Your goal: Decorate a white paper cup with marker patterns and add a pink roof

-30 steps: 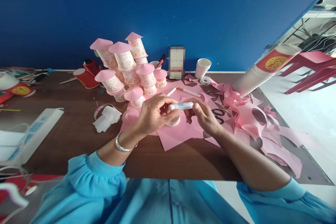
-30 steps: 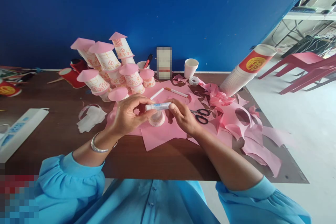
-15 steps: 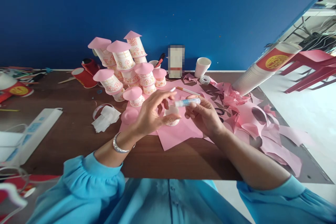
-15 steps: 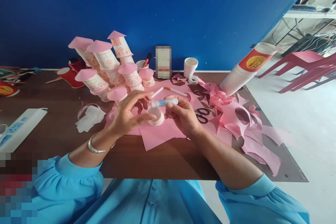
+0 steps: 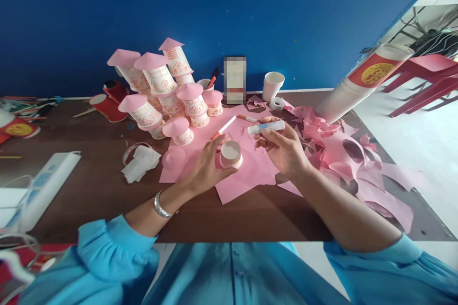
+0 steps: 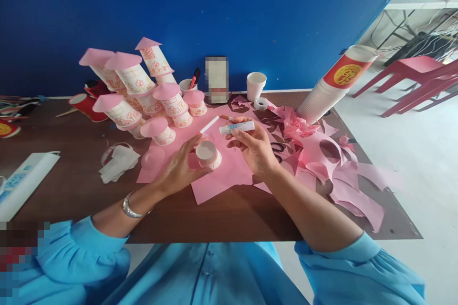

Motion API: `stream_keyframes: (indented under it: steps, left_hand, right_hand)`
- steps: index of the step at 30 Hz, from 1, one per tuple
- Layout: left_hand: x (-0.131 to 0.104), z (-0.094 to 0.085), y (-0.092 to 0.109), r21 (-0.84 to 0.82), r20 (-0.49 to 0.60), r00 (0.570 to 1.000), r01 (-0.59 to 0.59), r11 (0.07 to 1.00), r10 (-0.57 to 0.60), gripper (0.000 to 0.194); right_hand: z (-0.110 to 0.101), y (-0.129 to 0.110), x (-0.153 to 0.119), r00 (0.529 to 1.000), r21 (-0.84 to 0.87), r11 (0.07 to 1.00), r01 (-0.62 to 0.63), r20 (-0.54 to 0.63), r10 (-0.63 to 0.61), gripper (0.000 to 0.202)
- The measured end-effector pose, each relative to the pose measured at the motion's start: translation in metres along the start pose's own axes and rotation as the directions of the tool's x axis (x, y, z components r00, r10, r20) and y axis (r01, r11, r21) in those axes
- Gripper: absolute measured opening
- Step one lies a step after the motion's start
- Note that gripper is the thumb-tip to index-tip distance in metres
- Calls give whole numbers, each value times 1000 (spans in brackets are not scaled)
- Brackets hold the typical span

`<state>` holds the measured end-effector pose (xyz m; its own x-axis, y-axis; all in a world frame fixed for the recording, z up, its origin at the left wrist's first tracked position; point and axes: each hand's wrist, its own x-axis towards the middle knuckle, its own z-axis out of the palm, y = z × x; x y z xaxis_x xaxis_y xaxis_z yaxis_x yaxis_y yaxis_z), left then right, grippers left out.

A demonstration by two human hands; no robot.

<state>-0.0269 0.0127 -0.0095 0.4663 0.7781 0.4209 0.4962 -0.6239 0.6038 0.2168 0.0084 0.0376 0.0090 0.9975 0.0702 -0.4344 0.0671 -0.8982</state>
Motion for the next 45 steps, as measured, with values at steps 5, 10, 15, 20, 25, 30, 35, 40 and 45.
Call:
stream_keyframes:
  steps: [5,10,15,20,25,30,35,40,45]
  left_hand:
    - [9,3,8,17,73,995,73,997,-74,45]
    - [15,3,11,28,1,997,-80,996,80,57]
    - [16,11,9,17,-59,988,-144,989,145,60]
    - [14,19,9,14,-66,987,-143,990,144,65]
    - [13,19,12,41,-56,985,-159,986,161,57]
    - [11,17,17,56,-62,986,-149,987,152,52]
    - [9,16,19,81,-36,992,-116,990,119,47]
    - [10,16,17,107,-50,992,-114,988,120,52]
    - [10,18,15,117,-111,987,-102,988,115,48]
  right_hand:
    - [0,-1,-3,987,-189,968,162,10,-163,41]
    - [1,-6,-9,940,-492,806,331,93,-329,37]
    - [0,-6,-14,917,-674,645,360,128,-378,25]
    - [3,-4,-16,912,-721,579,379,185,-367,24]
    - [4,-2,-18,884,-770,470,430,254,-392,21]
    - [2,-1,-18,874,-792,435,428,239,-424,22]
    - [0,-1,-15,887,-800,453,393,201,-415,26]
    - [3,-4,-17,904,-799,494,344,139,-404,26]
    - [7,-3,-22,877,-791,458,406,196,-438,24]
